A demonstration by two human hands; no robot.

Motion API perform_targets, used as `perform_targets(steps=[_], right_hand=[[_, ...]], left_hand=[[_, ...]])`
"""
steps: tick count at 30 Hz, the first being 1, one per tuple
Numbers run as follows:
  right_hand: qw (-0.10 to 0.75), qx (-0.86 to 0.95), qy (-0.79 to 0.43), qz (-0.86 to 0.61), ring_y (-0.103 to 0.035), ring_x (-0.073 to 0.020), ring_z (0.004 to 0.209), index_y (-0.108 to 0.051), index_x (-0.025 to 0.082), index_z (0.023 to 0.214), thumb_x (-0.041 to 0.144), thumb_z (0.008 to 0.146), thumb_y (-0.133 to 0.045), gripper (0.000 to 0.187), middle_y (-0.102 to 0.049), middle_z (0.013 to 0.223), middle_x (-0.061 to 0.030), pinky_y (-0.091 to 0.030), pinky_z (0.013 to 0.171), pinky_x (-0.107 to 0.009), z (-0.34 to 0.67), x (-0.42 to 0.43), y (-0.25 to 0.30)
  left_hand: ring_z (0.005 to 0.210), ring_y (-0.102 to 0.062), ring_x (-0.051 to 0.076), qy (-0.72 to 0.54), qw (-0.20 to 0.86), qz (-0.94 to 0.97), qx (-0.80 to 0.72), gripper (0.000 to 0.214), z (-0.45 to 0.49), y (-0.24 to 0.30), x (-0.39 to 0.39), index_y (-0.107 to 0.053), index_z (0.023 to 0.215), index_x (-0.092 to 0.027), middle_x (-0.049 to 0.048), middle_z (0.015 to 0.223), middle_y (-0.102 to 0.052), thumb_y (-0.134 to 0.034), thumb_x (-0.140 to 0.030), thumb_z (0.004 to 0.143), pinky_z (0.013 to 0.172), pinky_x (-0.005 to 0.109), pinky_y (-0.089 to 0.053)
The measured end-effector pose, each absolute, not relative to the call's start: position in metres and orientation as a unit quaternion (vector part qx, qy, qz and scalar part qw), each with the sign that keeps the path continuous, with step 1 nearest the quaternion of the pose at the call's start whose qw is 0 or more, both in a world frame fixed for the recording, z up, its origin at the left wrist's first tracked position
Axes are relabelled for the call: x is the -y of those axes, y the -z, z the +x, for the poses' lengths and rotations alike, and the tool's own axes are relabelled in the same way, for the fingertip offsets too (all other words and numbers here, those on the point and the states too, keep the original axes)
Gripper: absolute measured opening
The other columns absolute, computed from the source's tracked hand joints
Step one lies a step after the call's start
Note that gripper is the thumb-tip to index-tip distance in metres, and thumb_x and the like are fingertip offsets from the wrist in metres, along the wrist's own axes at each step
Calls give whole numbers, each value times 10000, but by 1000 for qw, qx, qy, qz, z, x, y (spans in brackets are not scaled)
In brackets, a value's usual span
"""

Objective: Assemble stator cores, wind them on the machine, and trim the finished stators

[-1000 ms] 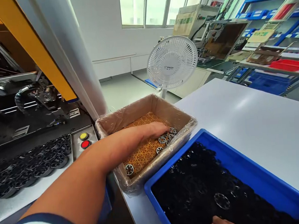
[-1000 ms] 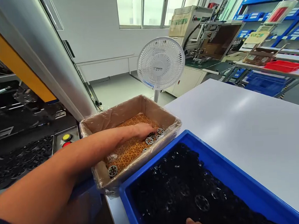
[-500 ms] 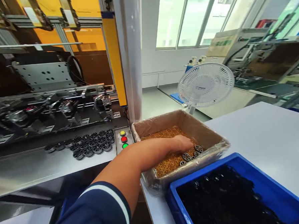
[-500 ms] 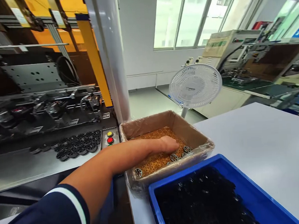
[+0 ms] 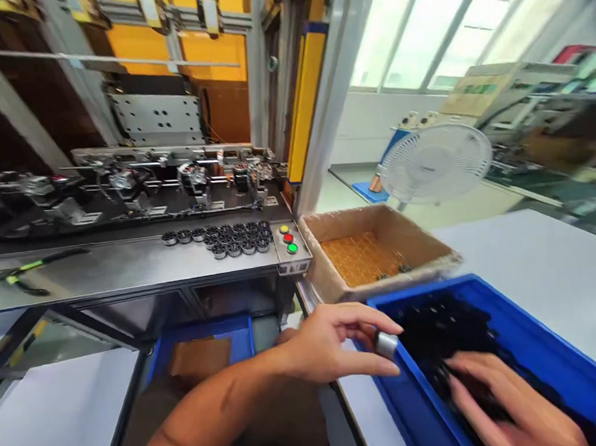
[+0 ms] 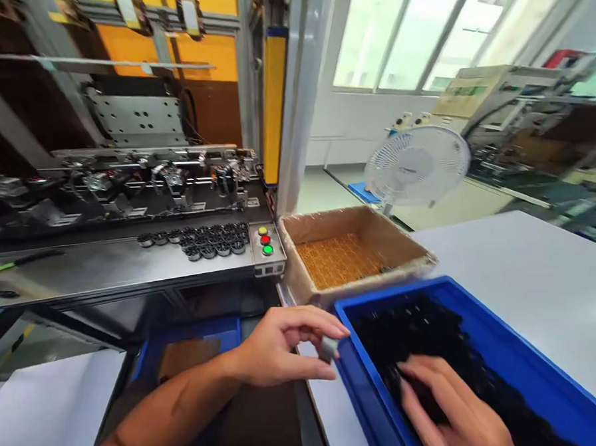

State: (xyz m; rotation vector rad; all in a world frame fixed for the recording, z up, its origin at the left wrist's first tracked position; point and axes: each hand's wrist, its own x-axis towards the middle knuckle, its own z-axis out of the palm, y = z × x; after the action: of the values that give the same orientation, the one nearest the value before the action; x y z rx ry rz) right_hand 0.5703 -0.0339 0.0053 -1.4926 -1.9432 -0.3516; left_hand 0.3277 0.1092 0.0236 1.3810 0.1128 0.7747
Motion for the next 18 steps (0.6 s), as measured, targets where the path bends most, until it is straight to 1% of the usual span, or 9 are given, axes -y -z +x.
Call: perform_targets(steps=[1, 3, 5, 7, 10, 13, 16, 18], right_hand=[[334, 739, 130, -570, -700, -185, 805, -641, 211, 1036, 213, 894, -623, 144, -675, 954, -65, -586, 743, -276, 555, 37, -19], [379, 737, 91, -553, -671, -173, 819, -621, 207, 1054, 82, 878, -600, 218, -646, 947, -71, -565, 697, -271, 524, 41, -42], [426, 733, 49, -528, -640, -171, 801, -620, 204, 1084, 39, 859, -596, 280, -624, 928, -73, -551, 657, -286, 499, 43, -54], [463, 725, 7, -509, -622, -172, 794, -618, 192, 1098, 29, 849, -600, 297, -621, 913, -75, -547, 644, -295, 481, 48, -57], [493, 720, -15, -488, -631, -176, 807, -617, 171, 1091, 31, 847, -596, 283, -638, 904, -81, -566, 671, -307, 466, 58, -54], [496, 725, -1, -478, -635, -174, 808, -627, 165, 1074, 25, 844, -593, 271, -639, 911, -85, -570, 677, -305, 462, 65, -49], [497, 721, 2, -483, -613, -164, 776, -632, 165, 1067, 28, 843, -596, 265, -623, 890, -76, -551, 638, -289, 464, 64, -48], [491, 724, 6, -485, -613, -162, 783, -632, 163, 1072, 18, 840, -594, 276, -621, 890, -73, -550, 641, -284, 465, 62, -47]], left_hand=[[828, -649, 151, -343, 713, 607, -66, 437, 317, -19, -96, -746, 1076, -126, 135, 1079, -707, -866, -221, 667, 769, 285, -554], [845, -661, 161, -334, 711, 611, -97, 479, 302, -17, -78, -748, 1101, -149, 125, 1080, -725, -886, -209, 646, 792, 291, -558], [892, -673, 184, -328, 696, 628, -120, 489, 294, -20, -67, -752, 1114, -175, 113, 1073, -743, -890, -204, 646, 841, 304, -561], [908, -685, 202, -319, 698, 628, -132, 465, 291, -23, -61, -765, 1094, -184, 106, 1041, -761, -889, -197, 646, 857, 309, -567], [864, -702, 183, -294, 741, 592, -121, 448, 291, -25, -50, -772, 1086, -209, 79, 997, -777, -880, -160, 654, 825, 283, -577], [879, -706, 164, -266, 791, 542, -97, 452, 295, -23, -41, -769, 1097, -242, 53, 981, -780, -860, -113, 673, 822, 262, -572], [887, -710, 161, -261, 822, 496, -105, 469, 301, -17, -36, -783, 1048, -232, 51, 976, -787, -887, -82, 617, 788, 235, -566], [874, -717, 159, -269, 826, 481, -116, 497, 303, -13, -33, -782, 1031, -220, 47, 953, -792, -900, -55, 577, 773, 225, -565]])
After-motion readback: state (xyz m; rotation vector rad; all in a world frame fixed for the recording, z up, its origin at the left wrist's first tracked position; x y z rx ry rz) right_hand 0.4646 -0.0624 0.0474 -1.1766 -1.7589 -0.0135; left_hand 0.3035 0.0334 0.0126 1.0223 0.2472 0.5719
